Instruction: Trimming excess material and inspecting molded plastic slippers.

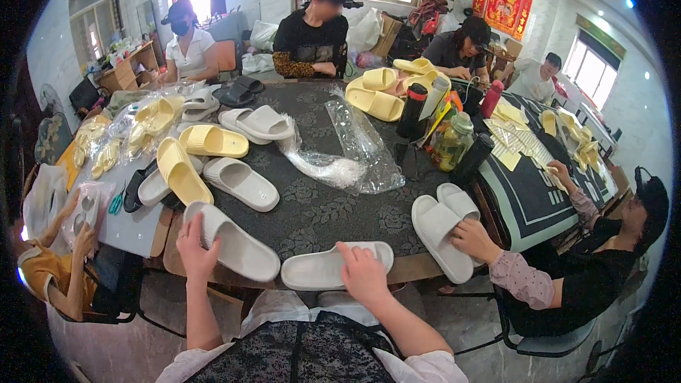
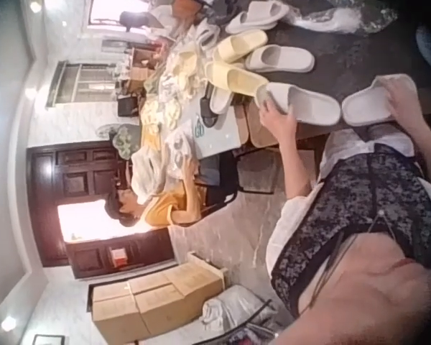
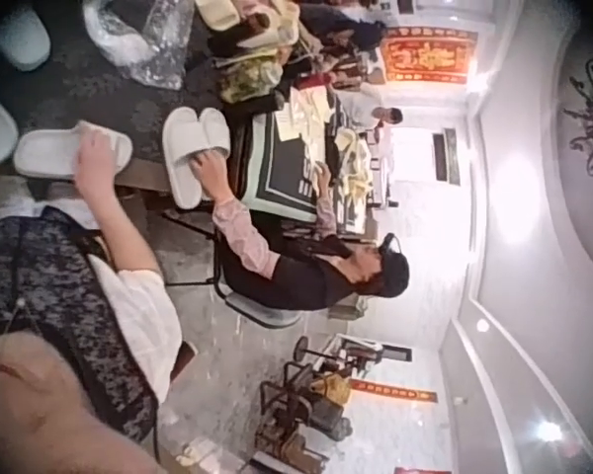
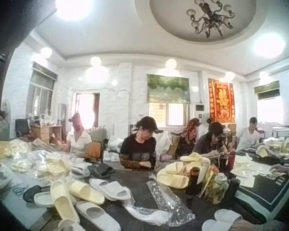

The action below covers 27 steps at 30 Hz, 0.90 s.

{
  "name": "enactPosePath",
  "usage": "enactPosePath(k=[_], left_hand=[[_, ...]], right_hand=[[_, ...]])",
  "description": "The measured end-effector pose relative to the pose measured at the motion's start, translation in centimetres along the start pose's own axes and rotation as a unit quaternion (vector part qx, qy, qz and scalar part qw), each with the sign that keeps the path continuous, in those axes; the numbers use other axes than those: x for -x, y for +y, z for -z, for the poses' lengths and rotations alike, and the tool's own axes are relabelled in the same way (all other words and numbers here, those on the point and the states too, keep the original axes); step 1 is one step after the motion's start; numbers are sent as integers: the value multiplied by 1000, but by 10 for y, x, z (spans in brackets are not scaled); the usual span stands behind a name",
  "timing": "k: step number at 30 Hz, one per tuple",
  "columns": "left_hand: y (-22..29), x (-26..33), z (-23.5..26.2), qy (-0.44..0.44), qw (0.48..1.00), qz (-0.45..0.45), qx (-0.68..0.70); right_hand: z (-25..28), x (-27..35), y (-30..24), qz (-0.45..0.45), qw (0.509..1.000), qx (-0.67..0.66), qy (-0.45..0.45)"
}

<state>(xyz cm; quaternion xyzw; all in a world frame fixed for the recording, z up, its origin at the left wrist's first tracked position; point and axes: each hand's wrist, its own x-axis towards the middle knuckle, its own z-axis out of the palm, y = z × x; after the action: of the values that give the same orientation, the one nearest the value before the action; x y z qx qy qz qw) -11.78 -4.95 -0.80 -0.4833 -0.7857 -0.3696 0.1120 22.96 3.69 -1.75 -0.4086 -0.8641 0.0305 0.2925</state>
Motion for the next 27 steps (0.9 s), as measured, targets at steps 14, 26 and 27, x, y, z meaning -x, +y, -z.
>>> enactPosePath(k=[14, 26, 27], left_hand=[[73, 9, -105, -201, 942, -226, 145], [60, 8, -134, -133, 937, -166, 276], [63, 12, -136, -117, 944, -153, 268]], right_hand=[[-48, -44, 32, 123, 979, -101, 126], [-87, -86, 116, -220, 897, -319, 211], [-96, -95, 130, -219, 897, -319, 213]])
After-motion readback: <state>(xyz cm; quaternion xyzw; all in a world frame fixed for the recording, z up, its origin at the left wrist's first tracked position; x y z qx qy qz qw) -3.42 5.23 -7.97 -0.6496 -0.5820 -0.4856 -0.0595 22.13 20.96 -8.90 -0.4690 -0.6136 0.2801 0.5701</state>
